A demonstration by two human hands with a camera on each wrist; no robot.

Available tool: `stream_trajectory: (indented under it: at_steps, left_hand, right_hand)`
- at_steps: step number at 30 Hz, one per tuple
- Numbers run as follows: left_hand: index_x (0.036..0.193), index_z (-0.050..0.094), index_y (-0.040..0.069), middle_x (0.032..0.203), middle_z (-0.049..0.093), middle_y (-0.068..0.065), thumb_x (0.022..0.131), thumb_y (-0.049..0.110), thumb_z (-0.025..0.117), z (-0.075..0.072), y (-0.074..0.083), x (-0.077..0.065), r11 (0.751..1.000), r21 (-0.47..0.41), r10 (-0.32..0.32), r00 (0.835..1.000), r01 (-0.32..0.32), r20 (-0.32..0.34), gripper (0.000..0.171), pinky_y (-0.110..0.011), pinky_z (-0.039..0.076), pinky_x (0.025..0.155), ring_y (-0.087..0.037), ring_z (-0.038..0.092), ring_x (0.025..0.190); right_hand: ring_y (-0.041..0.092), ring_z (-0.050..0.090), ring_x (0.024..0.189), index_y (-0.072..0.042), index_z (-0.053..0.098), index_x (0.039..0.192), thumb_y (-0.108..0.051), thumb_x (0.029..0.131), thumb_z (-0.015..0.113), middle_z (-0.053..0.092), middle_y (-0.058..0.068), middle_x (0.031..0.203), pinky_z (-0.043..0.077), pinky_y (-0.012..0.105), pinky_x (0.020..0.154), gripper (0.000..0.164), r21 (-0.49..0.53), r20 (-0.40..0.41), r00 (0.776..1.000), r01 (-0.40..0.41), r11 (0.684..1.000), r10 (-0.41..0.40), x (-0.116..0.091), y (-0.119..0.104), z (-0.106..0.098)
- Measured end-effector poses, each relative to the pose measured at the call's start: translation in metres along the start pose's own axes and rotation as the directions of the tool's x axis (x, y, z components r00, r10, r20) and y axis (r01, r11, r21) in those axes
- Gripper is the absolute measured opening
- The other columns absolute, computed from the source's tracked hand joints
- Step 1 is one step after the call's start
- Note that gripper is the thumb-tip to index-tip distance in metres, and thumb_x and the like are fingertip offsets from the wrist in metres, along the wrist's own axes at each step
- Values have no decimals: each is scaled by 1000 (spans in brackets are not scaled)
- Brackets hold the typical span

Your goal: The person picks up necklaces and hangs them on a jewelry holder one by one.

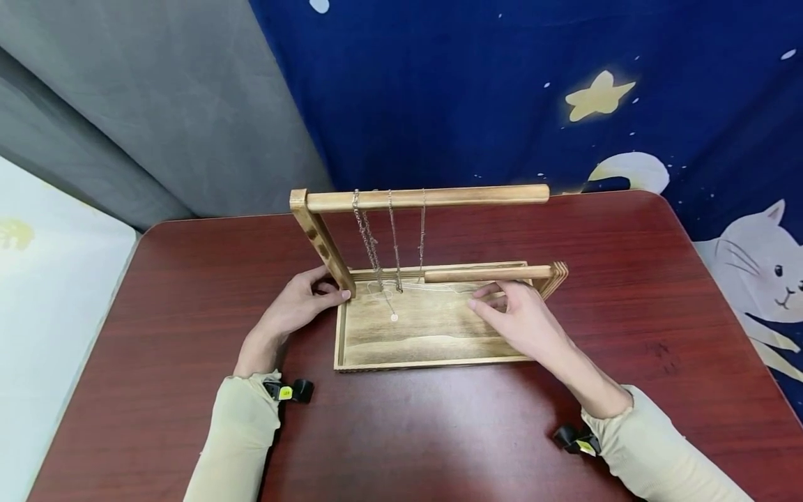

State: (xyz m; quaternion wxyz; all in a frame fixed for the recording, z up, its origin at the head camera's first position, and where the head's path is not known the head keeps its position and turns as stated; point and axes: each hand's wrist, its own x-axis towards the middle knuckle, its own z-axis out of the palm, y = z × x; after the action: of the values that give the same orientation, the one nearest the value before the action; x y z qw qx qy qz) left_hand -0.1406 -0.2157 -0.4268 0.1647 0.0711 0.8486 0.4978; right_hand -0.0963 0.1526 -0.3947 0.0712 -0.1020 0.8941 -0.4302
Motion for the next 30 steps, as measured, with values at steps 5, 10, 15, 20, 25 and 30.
stream_trajectory:
  at_steps: [5, 10, 15, 20, 25, 30]
  left_hand:
    - [137, 56, 5, 98, 72, -13, 92, 19, 73, 0, 2, -2, 1000, -27, 7, 1000, -7, 8, 50, -22, 45, 81, -18, 65, 90]
    - [137, 56, 5, 100, 72, -14, 92, 18, 73, 1, 3, -3, 1000, -28, -6, 1000, 6, 9, 50, -22, 46, 81, -19, 65, 92]
    - [136, 57, 4, 100, 72, -15, 92, 17, 73, 1, 2, -2, 1000, -31, -7, 1000, 7, -1, 49, -22, 46, 81, -18, 66, 91]
    - [137, 56, 4, 101, 71, -15, 93, 18, 72, 1, 3, -2, 1000, -26, -17, 1000, 17, -3, 49, -22, 46, 82, -18, 66, 92]
    - [140, 53, 5, 102, 71, -15, 93, 20, 72, 1, 3, 0, 1000, -8, -24, 1000, 24, -3, 53, -23, 45, 83, -20, 65, 94]
    - [140, 54, 6, 101, 71, -15, 93, 20, 72, 1, 2, 1, 1000, -13, -25, 1000, 25, -5, 52, -23, 45, 83, -20, 65, 93]
  right_hand:
    - [21, 70, 91, -6, 67, 112, -24, 95, 68, 71, 5, 104, 50, 32, 70, 25, -12, -6, 1000, 1, 1000, -1, 1, 2, 2]
    - [21, 69, 89, -6, 67, 110, -21, 94, 69, 70, 6, 100, 51, 39, 78, 22, -15, -36, 999, 28, 999, -28, 2, 3, 4]
    - [22, 69, 91, -4, 67, 111, -21, 94, 69, 70, 7, 101, 52, 42, 83, 23, -52, -42, 999, 30, 998, -32, 6, 5, 6]
    - [23, 69, 91, -5, 67, 109, -23, 94, 69, 70, 7, 100, 52, 42, 81, 23, -107, -35, 999, 11, 994, -15, 10, 6, 8]
    - [21, 68, 85, -8, 69, 101, -25, 95, 67, 71, 6, 94, 52, 40, 76, 19, -166, -36, 999, -2, 986, -4, 15, 5, 10]
    - [17, 61, 75, -7, 72, 95, -21, 96, 63, 71, 4, 87, 49, 40, 73, 17, -225, -41, 999, 14, 974, -23, 18, 7, 12]
